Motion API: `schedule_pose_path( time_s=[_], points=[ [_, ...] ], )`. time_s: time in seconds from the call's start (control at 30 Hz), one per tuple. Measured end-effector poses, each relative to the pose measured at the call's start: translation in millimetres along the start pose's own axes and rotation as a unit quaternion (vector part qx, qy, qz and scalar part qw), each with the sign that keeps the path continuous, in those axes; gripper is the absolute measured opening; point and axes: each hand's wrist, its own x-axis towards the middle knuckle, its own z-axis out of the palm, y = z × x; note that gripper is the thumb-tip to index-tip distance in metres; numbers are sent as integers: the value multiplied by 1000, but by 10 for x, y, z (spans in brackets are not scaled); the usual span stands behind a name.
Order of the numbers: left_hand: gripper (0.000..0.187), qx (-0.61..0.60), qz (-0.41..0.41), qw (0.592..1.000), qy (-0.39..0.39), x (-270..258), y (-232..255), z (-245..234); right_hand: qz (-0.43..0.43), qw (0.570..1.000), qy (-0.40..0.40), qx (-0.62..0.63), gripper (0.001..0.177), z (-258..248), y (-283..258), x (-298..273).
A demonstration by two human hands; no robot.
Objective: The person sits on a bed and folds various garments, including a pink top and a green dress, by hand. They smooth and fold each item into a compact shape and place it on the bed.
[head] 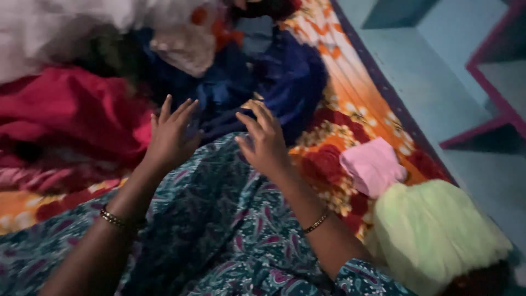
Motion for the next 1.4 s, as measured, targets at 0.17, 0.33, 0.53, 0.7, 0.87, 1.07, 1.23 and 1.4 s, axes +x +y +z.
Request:
schedule_pose_path(
  time_s=[0.17,0.33,0.53,0.7,0.87,1.07,1.23,1.4],
  points=[
    [76,41,-36,998,18,-320,-535,-137,15,998,-66,14,54,401,-22,201],
    [74,67,-77,994,44,-562,-940,-157,17,993,-115,20,58,817,-55,369],
    [73,65,-90,992,63,-665,-1278,-211,4,988,-150,43,66,1439,-189,589],
    [75,66,-121,987,88,-680,-1476,-171,-10,982,-173,77,76,1959,-296,708],
    [72,34,-125,984,120,-745,-1513,-74,-3,984,-61,170,80,2373,-320,850],
    [69,-1,-115,984,132,-692,-1447,-26,19,986,-43,158,64,2847,-197,1157],
    [67,17,-117,981,153,-622,-1418,-79,34,985,43,161,42,2893,-216,1156],
    [71,45,-115,973,197,-604,-1367,-99,113,961,51,249,14,2544,-394,969]
  ],
)
